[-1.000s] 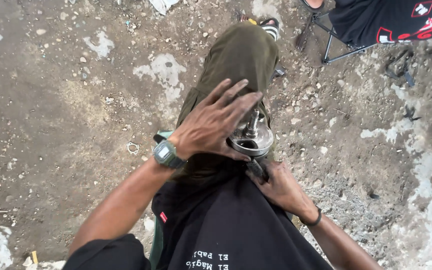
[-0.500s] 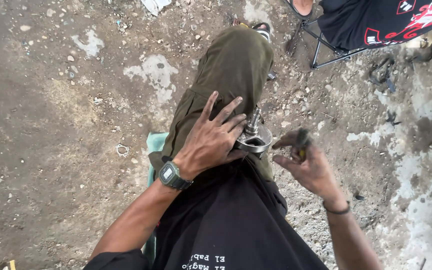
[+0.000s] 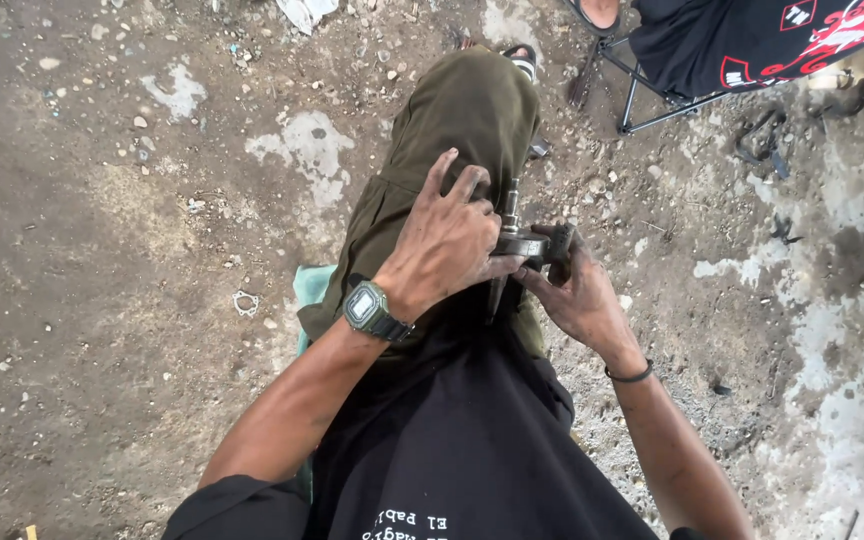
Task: Cleaning a motorcycle crankshaft thoroughly using a small brush to remove dirt and oil.
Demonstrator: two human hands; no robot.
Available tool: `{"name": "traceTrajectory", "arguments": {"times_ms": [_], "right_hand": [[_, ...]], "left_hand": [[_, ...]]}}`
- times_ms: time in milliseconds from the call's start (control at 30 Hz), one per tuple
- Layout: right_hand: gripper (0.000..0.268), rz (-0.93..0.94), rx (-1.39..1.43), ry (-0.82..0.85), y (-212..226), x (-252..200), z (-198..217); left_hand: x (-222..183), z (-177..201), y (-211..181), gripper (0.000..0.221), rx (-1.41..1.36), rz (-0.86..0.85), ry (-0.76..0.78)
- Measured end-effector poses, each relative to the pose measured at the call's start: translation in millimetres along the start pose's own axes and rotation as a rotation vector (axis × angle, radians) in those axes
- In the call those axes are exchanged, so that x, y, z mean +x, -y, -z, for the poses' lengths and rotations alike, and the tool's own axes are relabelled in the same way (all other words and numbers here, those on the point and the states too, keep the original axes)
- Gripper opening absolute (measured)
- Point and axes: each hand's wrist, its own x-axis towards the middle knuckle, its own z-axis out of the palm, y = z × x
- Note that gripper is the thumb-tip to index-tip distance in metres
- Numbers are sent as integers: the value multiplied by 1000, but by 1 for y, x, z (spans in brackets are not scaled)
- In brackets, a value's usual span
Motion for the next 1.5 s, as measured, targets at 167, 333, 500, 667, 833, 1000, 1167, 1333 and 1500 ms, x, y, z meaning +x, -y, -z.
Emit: {"name": "traceTrajectory", "arguments": {"times_ms": [167,333,500,667,833,1000,1167,1333,1500], "right_hand": [[70,201,1,47,3,-4,7],[61,481,-99,-90,-33,11,-6],[48,879,-147,-385,-83,32,-26],[44,974,-76,-485,-83,25,-30],[43,987,-35,-351,-59,12,-34],[55,889,-128,-126,-46,3,-14],[56,696,-142,-17,-38,-26,26],[22,738,-195,-147,-51,-17,27],[76,253,-151,160,38,-39,12]], "left_hand": [[-19,17,-11,66,-26,15,117],[-46,-15,-11,62,7,-14,104],[-44,-31,-10,38,36,-105,-227],[-44,14,-25,22,12,-184,-290],[-71,8,-22,29,-101,-216,-236],[-77,7,-22,30,-156,-161,-254],[-85,9,-24,42,-256,-90,-220],[-82,0,-23,66,-234,-49,-155],[-87,-23,-22,51,-167,-20,-126]]}}
